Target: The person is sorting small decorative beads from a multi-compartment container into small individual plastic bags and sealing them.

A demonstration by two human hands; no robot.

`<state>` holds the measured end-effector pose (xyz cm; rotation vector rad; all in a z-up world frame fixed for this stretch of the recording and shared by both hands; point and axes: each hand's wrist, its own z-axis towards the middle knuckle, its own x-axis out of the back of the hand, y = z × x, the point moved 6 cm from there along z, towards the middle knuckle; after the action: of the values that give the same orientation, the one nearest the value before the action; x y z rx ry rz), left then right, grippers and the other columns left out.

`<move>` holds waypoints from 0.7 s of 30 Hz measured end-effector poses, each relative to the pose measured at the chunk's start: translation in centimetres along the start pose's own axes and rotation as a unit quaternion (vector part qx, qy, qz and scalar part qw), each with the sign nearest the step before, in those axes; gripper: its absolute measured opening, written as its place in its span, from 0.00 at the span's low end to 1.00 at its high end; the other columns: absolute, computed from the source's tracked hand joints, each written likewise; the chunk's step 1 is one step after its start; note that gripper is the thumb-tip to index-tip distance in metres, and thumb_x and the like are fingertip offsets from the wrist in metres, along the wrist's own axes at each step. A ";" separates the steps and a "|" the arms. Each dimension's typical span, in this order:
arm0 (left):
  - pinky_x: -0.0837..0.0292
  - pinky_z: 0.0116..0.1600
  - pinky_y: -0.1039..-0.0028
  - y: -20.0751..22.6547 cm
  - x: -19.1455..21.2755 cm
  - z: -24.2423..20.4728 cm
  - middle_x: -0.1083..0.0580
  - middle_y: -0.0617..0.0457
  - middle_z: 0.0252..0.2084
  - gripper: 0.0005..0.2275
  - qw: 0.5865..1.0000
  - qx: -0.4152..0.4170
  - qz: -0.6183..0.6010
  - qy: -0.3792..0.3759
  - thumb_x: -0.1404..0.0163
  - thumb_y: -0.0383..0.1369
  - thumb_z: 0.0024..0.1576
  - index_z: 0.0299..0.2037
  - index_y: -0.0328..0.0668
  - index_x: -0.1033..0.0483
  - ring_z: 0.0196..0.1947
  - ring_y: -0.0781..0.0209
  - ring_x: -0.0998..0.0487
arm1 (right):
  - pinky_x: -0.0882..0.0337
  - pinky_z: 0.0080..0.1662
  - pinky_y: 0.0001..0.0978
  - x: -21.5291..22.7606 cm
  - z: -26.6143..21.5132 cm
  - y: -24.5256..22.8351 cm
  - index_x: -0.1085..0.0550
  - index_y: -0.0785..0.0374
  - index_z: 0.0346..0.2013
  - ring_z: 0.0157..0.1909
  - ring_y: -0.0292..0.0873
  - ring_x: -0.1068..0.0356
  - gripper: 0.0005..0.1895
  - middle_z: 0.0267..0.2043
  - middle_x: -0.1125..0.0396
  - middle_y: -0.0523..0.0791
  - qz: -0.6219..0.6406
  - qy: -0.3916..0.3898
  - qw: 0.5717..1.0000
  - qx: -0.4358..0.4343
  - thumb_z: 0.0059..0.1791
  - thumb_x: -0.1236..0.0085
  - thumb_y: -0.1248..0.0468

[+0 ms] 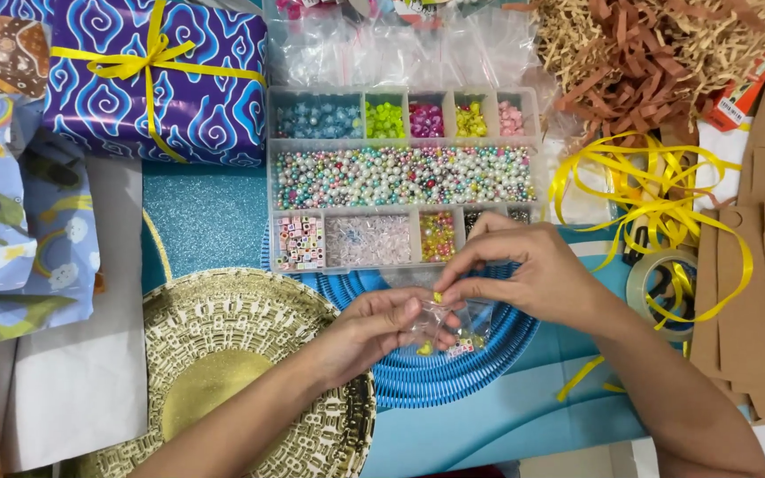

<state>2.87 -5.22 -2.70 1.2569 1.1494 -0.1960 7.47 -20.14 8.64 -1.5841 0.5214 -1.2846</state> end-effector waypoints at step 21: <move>0.32 0.66 0.56 1.6 -1.6 0.0 0.31 0.25 0.59 0.29 1.000 -0.018 -0.014 -0.002 0.58 0.46 0.65 0.63 0.19 0.37 0.58 0.40 0.25 | 0.31 0.55 0.46 -0.5 -0.1 -0.1 0.17 0.57 0.31 0.49 0.45 0.30 0.05 0.49 0.25 0.46 0.018 -0.080 0.996 0.037 0.49 0.36 0.61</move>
<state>3.18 -5.34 -0.48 1.2093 1.1625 -0.1973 7.21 -19.68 8.52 -1.5921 0.3955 -1.1267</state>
